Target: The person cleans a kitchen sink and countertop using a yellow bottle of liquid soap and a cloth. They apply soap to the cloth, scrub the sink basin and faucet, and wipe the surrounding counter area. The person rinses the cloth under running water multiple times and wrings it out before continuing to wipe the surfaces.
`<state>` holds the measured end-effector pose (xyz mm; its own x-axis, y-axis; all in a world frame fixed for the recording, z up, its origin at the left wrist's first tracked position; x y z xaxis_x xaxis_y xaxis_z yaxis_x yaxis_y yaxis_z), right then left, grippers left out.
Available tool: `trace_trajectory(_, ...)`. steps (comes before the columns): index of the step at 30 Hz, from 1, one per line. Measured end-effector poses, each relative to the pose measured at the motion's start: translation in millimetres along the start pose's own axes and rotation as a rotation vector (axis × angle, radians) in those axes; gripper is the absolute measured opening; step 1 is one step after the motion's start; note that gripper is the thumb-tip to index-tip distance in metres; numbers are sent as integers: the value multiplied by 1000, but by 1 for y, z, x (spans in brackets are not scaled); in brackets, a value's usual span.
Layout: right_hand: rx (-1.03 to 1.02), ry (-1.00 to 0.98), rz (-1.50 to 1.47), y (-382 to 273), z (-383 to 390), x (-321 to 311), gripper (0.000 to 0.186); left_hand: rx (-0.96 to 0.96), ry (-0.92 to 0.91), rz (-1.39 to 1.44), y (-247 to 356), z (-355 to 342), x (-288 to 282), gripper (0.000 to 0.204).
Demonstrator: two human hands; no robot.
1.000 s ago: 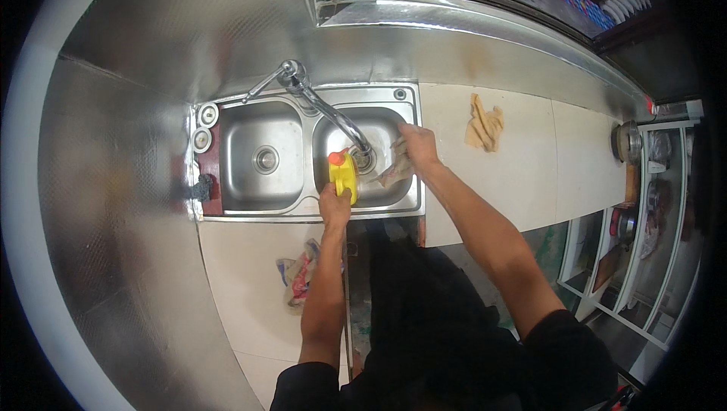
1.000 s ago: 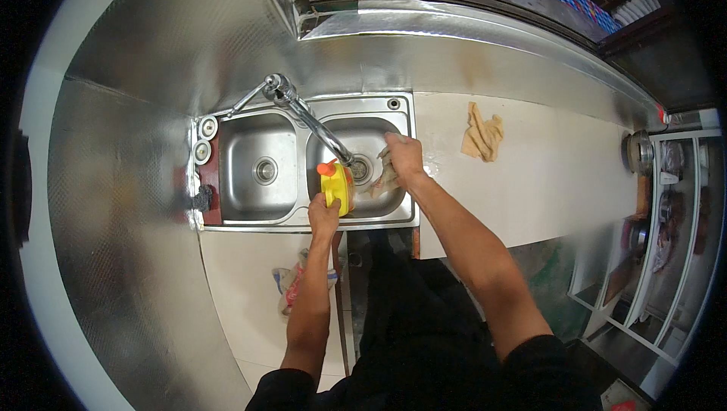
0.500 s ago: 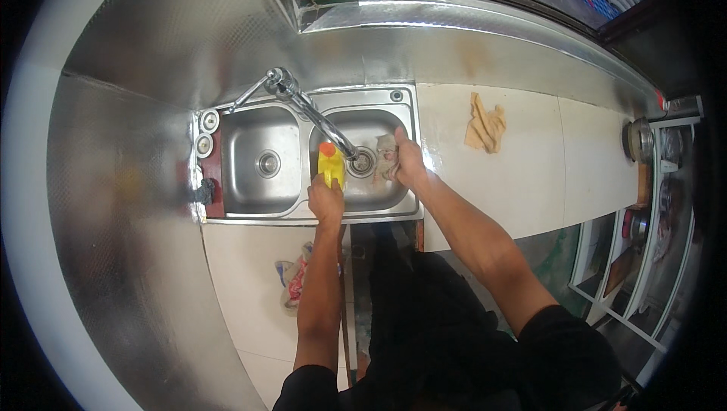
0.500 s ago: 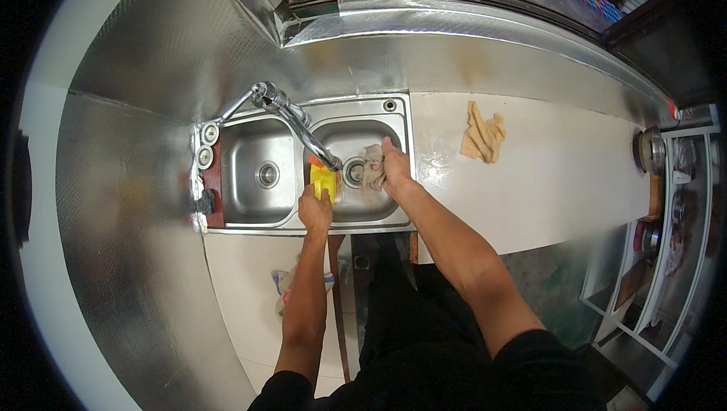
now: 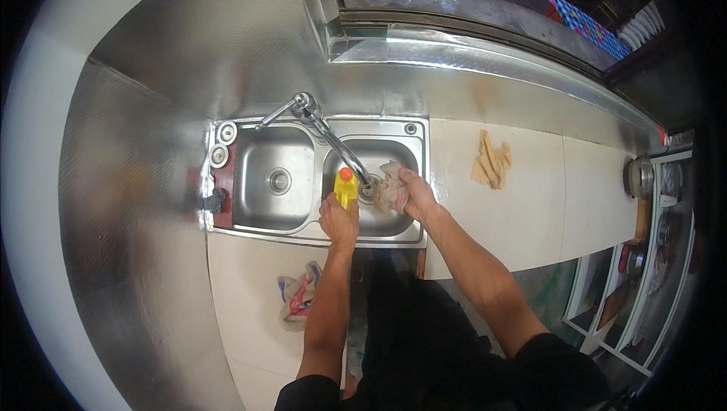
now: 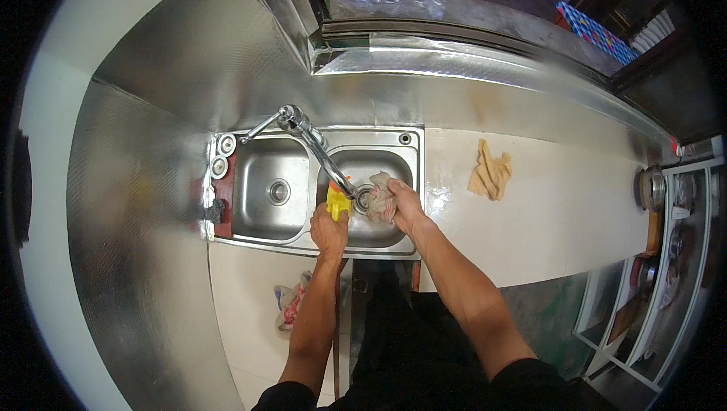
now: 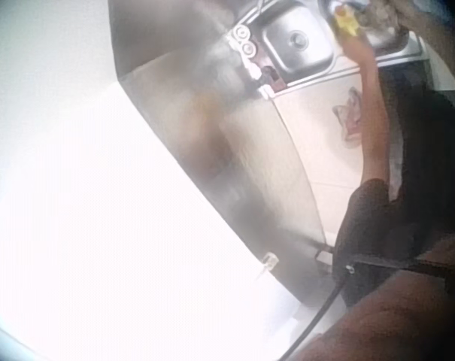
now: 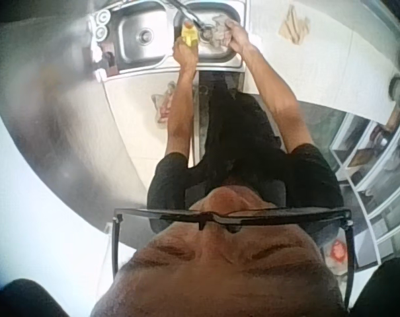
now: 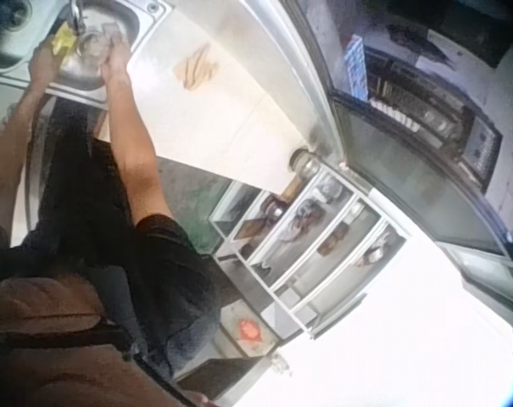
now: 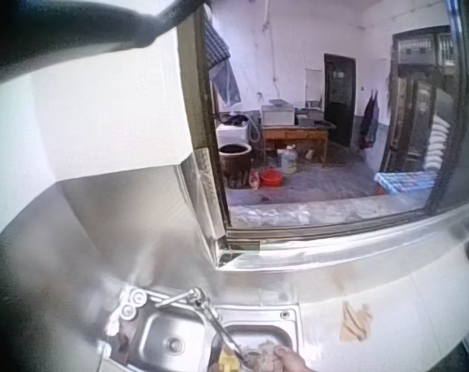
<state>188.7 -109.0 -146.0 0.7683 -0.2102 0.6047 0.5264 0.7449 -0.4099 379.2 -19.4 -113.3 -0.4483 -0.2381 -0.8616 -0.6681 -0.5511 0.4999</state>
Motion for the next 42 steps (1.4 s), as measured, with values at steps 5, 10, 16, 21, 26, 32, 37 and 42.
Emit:
trace_trajectory(5, 45, 14, -99, 3, 2, 0, 29, -22, -98, 8, -8, -7, 12, 36)
trace_trajectory(10, 50, 64, 20, 10, 18, 10, 30, 7, -208, 30, -9, -21, 16, 30)
trace_trajectory(16, -41, 132, -152, 26, 11, -31, 30, 370, -178, 159, 67, 8, -29, 25)
trace_trajectory(21, -92, 282, -407, 66, 3, -68, 29, 506, -70, 190, 114, 46, -22, 25)
trace_trajectory(26, -92, 412, -171, 79, 9, -108, 25, 646, -154, 278, 187, 49, -26, 30)
trace_trajectory(32, -37, 367, 68, 54, 33, -78, 26, 953, -364, 276, 289, 13, -41, 27)
trace_trajectory(37, -40, 377, 83, 43, 39, -56, 23, 1071, -566, 241, 342, -11, -5, 28)
trace_trajectory(42, -13, 386, 45, 39, 33, -50, 22, 1151, -707, 56, 367, -5, 47, 29)
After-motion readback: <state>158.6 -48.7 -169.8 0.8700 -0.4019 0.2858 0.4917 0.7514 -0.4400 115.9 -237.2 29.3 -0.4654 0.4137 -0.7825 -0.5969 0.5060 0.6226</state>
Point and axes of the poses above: each hand's wrist, its own z-axis away from the middle knuckle, its own x-axis out of the palm, y = z × x, the point moved 7 cm from there along -z, towards the middle knuckle, and after that the axes turned 1 degree about y, right-handed, at the moved point
